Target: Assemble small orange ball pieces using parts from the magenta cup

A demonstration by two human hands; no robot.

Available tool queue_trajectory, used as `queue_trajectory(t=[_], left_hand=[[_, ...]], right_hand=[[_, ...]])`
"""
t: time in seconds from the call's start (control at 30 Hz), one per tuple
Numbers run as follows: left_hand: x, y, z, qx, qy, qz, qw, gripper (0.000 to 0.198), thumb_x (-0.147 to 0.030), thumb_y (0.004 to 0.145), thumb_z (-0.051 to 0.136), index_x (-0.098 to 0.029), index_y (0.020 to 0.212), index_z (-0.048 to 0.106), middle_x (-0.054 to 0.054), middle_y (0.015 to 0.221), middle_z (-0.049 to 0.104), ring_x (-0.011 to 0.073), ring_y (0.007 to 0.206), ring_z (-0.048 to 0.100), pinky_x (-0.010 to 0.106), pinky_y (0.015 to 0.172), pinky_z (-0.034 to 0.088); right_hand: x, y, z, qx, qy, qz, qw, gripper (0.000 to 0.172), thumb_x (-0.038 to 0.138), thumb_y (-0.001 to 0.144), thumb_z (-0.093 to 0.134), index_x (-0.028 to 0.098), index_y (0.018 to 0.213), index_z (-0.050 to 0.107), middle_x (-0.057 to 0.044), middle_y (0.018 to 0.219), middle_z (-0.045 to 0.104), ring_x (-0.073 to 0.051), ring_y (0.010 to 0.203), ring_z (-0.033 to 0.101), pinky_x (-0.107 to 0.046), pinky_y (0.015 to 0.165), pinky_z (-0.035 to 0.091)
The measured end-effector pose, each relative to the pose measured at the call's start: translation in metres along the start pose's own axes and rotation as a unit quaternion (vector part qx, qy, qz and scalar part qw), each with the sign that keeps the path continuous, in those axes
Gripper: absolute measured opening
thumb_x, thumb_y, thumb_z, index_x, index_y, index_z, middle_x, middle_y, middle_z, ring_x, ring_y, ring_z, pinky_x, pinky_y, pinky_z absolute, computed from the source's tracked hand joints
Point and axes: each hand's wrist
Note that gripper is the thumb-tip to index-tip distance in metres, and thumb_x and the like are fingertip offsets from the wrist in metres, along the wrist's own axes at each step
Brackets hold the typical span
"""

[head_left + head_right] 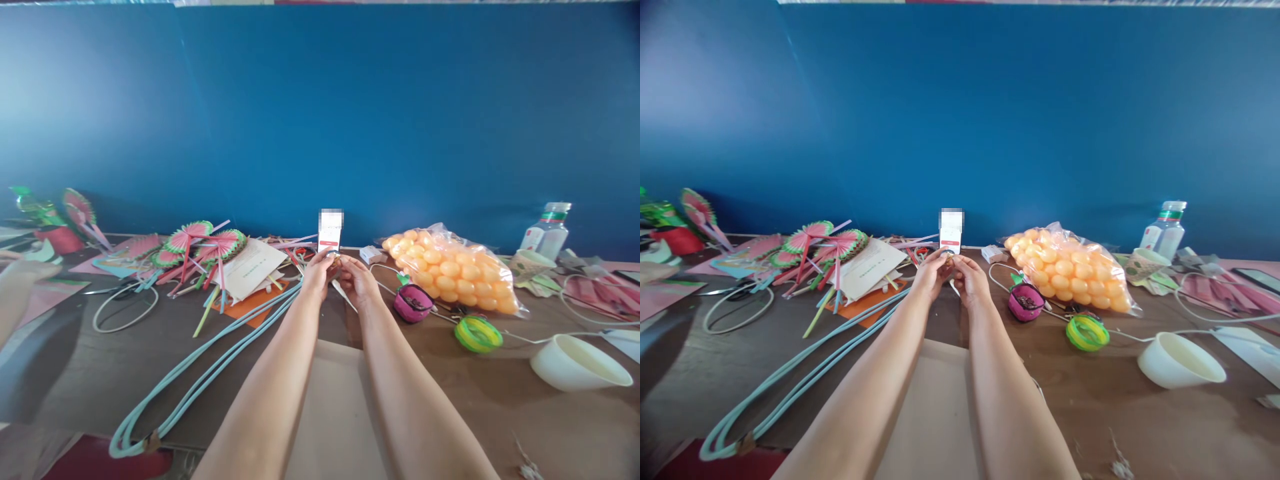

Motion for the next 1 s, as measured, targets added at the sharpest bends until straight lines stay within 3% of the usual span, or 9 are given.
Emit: queue_trajectory(t=[0.5, 1.0], left_hand=[[-0.0012, -0.0019, 0.0011, 0.033, -0.001, -0.001, 0.999, 0.040, -0.023, 0.064, 0.080, -0.019, 0.103, 0.070, 0.003, 0.085, 0.068, 0.0114, 0.075, 0.063, 0.027, 0.075, 0.049], [-0.0060, -0.0084, 0.0077, 0.034, 0.002, 0.002, 0.999, 0.044, -0.024, 0.063, 0.083, -0.019, 0.105, 0.070, 0.002, 0.086, 0.068, 0.0111, 0.074, 0.063, 0.027, 0.075, 0.049]], right_hand=[[-0.0010, 0.0033, -0.0039, 0.022, 0.030, 0.019, 0.999, 0.035, 0.026, 0.054, 0.087, 0.017, 0.079, 0.065, 0.006, 0.066, 0.061, 0.001, 0.041, 0.031, -0.011, 0.035, 0.016], [-0.0007, 0.0027, -0.0036, 0.024, 0.023, 0.003, 0.999, 0.032, 0.028, 0.056, 0.085, 0.018, 0.078, 0.064, 0.005, 0.068, 0.060, -0.001, 0.044, 0.031, -0.014, 0.036, 0.019]])
Point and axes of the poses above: each hand's wrist, its own y-axis towards the middle knuckle, its own z-axis out of the palm, x = y × z
